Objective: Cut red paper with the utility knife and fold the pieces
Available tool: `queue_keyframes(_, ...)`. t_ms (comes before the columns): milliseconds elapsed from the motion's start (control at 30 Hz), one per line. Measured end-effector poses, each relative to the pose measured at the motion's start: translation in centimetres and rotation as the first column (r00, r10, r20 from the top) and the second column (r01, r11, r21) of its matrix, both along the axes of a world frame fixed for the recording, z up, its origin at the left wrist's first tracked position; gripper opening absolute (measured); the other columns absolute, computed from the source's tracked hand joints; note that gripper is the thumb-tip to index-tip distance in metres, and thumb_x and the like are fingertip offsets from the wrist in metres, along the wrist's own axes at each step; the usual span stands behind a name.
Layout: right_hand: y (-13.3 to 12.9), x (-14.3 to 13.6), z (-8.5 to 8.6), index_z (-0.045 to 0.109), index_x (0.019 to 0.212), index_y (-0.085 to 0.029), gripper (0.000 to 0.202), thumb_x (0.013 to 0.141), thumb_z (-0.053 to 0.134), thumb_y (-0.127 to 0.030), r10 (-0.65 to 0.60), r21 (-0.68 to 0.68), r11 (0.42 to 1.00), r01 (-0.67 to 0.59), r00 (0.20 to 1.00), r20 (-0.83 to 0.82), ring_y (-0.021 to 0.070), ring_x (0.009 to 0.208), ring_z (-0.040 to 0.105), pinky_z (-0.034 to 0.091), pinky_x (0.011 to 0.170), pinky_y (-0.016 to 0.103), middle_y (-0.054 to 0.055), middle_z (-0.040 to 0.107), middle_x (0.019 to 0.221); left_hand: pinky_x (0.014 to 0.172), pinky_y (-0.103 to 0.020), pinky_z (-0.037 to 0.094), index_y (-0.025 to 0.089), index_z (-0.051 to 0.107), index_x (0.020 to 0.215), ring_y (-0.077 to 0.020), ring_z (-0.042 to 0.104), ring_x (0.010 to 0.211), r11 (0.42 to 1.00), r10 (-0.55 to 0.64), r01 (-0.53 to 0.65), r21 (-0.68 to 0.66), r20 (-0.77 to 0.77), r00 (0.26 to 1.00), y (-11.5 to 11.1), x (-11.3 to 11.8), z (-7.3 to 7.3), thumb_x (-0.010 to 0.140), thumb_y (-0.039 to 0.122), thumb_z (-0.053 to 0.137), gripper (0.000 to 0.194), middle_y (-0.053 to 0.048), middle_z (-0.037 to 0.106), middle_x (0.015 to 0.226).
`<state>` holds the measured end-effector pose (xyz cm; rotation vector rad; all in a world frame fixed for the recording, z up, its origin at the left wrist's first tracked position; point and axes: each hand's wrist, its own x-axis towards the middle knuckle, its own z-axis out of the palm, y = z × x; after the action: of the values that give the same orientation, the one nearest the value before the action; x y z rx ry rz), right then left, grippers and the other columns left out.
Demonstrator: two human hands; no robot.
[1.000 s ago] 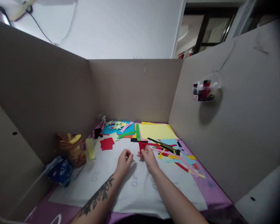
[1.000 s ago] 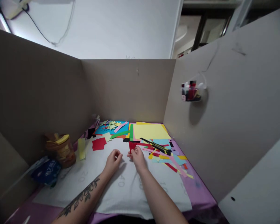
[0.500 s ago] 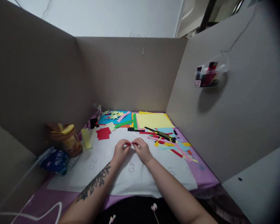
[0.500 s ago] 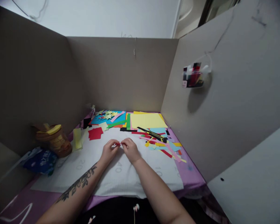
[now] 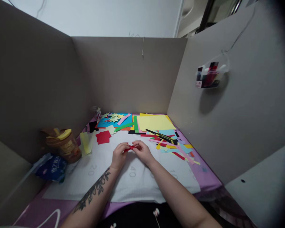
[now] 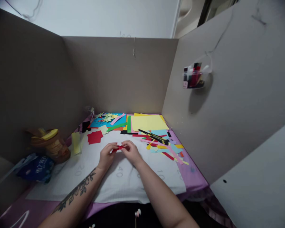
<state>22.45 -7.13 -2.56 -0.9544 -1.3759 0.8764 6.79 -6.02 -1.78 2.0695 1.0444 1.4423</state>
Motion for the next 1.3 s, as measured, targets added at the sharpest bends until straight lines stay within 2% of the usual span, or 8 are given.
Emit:
queue_keyframes(167,0.0,0.2,0.2,0.059,0.071,-0.019,0.0,0.071,0.059,-0.019,-0.007,-0.015,1.0,0.007,1.0,0.008,0.0142,0.078,0.058,0.048,0.074,0.028,0.004,0.058,0.101,0.084,-0.035,0.048,0.021,0.066,0.077,-0.0202,0.061,0.09,0.998,0.004,-0.004,-0.064,0.011,1.0,-0.1,0.0,0.1,0.079,0.017,0.053,0.013,-0.006,0.068,0.087)
queue_keyframes(300,0.0,0.3,0.3,0.058,0.07,-0.019,0.001,0.071,0.058,-0.018,-0.02,-0.033,0.999,0.02,1.0,-0.01,0.0138,0.074,0.057,0.047,0.071,0.029,0.005,0.058,0.102,0.073,-0.03,0.048,0.021,0.064,0.082,-0.0183,0.061,0.08,0.987,0.028,-0.024,-0.162,0.024,0.999,0.1,0.3,0.0,0.08,0.023,0.054,0.01,-0.005,0.067,0.085)
queue_keyframes(533,0.3,0.3,0.3,0.059,0.07,-0.018,0.005,0.071,0.06,-0.023,-0.039,-0.1,0.994,0.036,0.999,-0.033,0.0136,0.07,0.056,0.045,0.068,0.028,0.005,0.061,0.099,0.069,-0.029,0.049,0.018,0.059,0.093,-0.0175,0.065,0.076,0.933,0.025,0.029,-0.36,0.145,0.989,0.3,0.6,0.0,0.079,0.029,0.054,0.018,-0.004,0.068,0.084)
queue_keyframes(733,0.5,0.5,-0.2,0.059,0.071,-0.019,0.007,0.07,0.062,-0.025,-0.055,-0.128,0.991,0.051,0.998,-0.024,0.0141,0.064,0.053,0.041,0.061,0.026,0.0,0.061,0.072,0.062,-0.026,0.05,0.016,0.056,0.097,-0.0183,0.067,0.074,0.857,-0.011,0.138,-0.497,0.25,0.968,0.4,0.8,0.2,0.077,0.03,0.055,0.024,-0.005,0.069,0.077)
queue_keyframes(867,0.6,0.5,-0.3,0.053,0.07,-0.02,0.008,0.068,0.061,-0.022,-0.08,-0.121,0.99,0.077,0.997,-0.021,0.012,0.057,0.047,0.037,0.056,0.024,-0.005,0.051,0.061,0.06,-0.025,0.049,0.015,0.056,0.098,-0.0177,0.066,0.073,0.831,-0.023,0.186,-0.525,0.302,0.953,0.6,0.9,0.0,0.075,0.031,0.057,0.028,-0.005,0.069,0.076)
queue_keyframes(1033,0.7,0.4,-0.1,0.048,0.077,-0.021,0.016,0.065,0.059,-0.018,-0.079,-0.097,0.993,0.074,0.996,-0.048,0.0115,0.059,0.047,0.037,0.057,0.023,-0.006,0.048,0.067,0.061,-0.026,0.05,0.015,0.053,0.104,-0.0161,0.064,0.073,0.822,-0.046,0.235,-0.519,0.351,0.935,0.5,1.0,-0.2,0.072,0.033,0.062,0.038,-0.005,0.067,0.085)
queue_keyframes(1200,0.3,0.0,0.1,0.049,0.08,-0.021,0.02,0.064,0.059,-0.016,-0.04,-0.108,0.994,0.033,0.998,-0.058,0.0113,0.058,0.047,0.037,0.056,0.023,-0.006,0.048,0.067,0.051,-0.021,0.042,0.017,0.051,0.109,-0.0101,0.053,0.054,0.828,-0.049,0.207,-0.521,0.301,0.952,0.3,1.1,0.0,0.067,0.028,0.069,0.047,0.005,0.056,0.061)
queue_keyframes(1300,0.3,0.0,0.2,0.047,0.083,-0.022,0.022,0.065,0.059,-0.016,-0.022,-0.129,0.992,0.011,0.996,-0.087,0.0116,0.058,0.049,0.038,0.059,0.023,-0.006,0.051,0.065,0.046,-0.018,0.035,0.017,0.05,0.105,-0.0081,0.049,0.047,0.804,-0.012,0.19,-0.564,0.304,0.953,0.2,1.2,0.2,0.065,0.028,0.069,0.046,0.008,0.052,0.056)
